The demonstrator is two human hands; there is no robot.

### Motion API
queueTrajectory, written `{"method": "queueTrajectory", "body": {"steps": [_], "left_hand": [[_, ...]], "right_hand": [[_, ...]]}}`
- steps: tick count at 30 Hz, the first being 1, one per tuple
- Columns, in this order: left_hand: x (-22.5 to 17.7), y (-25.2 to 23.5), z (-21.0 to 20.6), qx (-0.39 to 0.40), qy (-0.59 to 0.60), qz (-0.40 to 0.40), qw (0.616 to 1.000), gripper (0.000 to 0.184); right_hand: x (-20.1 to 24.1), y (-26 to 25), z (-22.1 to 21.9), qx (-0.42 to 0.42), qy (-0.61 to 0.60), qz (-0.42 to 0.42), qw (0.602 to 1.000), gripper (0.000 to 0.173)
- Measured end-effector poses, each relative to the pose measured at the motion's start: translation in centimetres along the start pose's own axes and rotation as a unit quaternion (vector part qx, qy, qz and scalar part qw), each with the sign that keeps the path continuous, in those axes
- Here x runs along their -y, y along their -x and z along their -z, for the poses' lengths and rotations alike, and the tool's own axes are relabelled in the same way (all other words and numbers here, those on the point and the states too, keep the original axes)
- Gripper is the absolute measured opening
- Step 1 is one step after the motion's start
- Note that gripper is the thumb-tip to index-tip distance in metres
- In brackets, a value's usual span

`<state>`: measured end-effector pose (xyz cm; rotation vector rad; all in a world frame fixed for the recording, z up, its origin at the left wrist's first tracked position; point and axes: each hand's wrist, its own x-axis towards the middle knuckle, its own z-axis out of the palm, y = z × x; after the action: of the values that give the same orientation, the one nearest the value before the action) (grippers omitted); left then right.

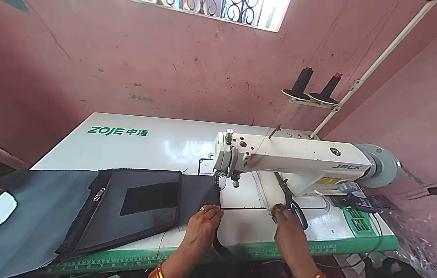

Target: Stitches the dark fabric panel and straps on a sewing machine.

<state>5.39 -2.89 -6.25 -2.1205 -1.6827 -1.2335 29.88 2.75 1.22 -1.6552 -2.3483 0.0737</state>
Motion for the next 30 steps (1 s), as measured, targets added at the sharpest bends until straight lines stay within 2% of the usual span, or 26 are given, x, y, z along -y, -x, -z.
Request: {"method": "queueTrajectory", "body": {"steps": [1,2,4,5,6,8,10,11,12,13,14,16,17,19,21,23,24,25,26,27,29,30], "left_hand": [[-0.3,0.1,0.0,0.0,-0.002,0.009,1.0,0.025],[-0.6,0.1,-0.1,-0.004,-0.006,0.016,1.0,0.024],[-0.8,0.1,-0.2,-0.008,-0.016,0.02,1.0,0.023],[-0.9,0.2,-0.2,-0.005,-0.021,0.017,1.0,0.023],[-1.0,0.2,-0.2,-0.005,-0.027,0.012,1.0,0.022],[-1.0,0.3,-0.2,-0.011,-0.043,0.002,0.999,0.017],[-0.8,0.1,0.0,-0.008,-0.058,-0.002,0.998,0.016],[-0.9,0.2,0.0,-0.006,-0.066,-0.004,0.998,0.015],[-0.9,0.3,0.0,-0.005,-0.07,-0.006,0.997,0.015],[-1.0,0.4,0.0,-0.005,-0.074,-0.009,0.997,0.014],[-1.0,0.3,0.1,-0.006,-0.074,-0.011,0.997,0.013],[-1.1,0.2,0.2,-0.01,-0.07,-0.007,0.997,0.012],[-1.1,0.2,0.2,-0.012,-0.069,-0.006,0.998,0.013],[-1.1,0.1,0.3,-0.005,-0.064,-0.003,0.998,0.015],[-1.2,0.2,0.2,0.004,-0.061,-0.006,0.998,0.014],[-1.1,0.0,0.1,0.001,-0.065,-0.01,0.998,0.014],[-1.1,0.1,0.1,-0.001,-0.06,-0.006,0.998,0.014],[-1.0,0.2,0.2,-0.003,-0.05,0.001,0.999,0.014],[-0.9,0.2,0.4,-0.003,-0.035,0.016,0.999,0.013],[-0.7,0.0,0.7,-0.006,-0.014,0.042,0.999,0.013],[-0.8,-0.9,1.9,0.02,0.034,0.113,0.993,0.024],[-0.6,-1.4,2.4,0.041,0.045,0.132,0.989,0.03]], "right_hand": [[-0.6,-0.5,-0.5,-0.029,-0.008,0.0,1.0,0.028],[-0.6,-0.9,-0.9,-0.08,-0.043,0.046,0.995,0.027],[1.4,-2.0,-2.3,-0.153,-0.153,0.184,0.959,0.029],[3.1,-2.9,-3.2,-0.14,-0.213,0.245,0.935,0.029],[4.9,-4.0,-4.1,-0.09,-0.255,0.292,0.917,0.031],[7.9,-6.7,-4.9,0.073,-0.257,0.331,0.905,0.032],[11.1,-9.9,-4.4,0.202,-0.179,0.306,0.913,0.031],[12.7,-10.8,-4.1,0.241,-0.153,0.281,0.916,0.032],[13.8,-11.2,-4.3,0.261,-0.156,0.262,0.916,0.033],[14.1,-11.4,-4.9,0.251,-0.181,0.297,0.903,0.032],[13.7,-11.7,-5.5,0.222,-0.23,0.372,0.872,0.027],[12.7,-12.1,-5.1,0.262,-0.253,0.462,0.808,0.021],[12.4,-12.2,-4.4,0.29,-0.216,0.464,0.809,0.02],[12.7,-12.4,-3.5,0.295,-0.149,0.402,0.854,0.023],[13.7,-12.2,-4.4,0.278,-0.166,0.336,0.884,0.028],[13.3,-12.4,-6.1,0.208,-0.237,0.422,0.85,0.024],[12.4,-12.2,-6.2,0.206,-0.261,0.45,0.829,0.022],[11.1,-11.7,-5.4,0.21,-0.258,0.452,0.827,0.023],[9.4,-10.8,-4.0,0.199,-0.234,0.426,0.851,0.025],[7.5,-9.8,-2.1,0.169,-0.199,0.368,0.893,0.027],[4.0,-8.0,1.7,0.112,-0.074,0.179,0.975,0.025],[3.2,-7.6,2.9,0.11,-0.014,0.089,0.99,0.022]]}}
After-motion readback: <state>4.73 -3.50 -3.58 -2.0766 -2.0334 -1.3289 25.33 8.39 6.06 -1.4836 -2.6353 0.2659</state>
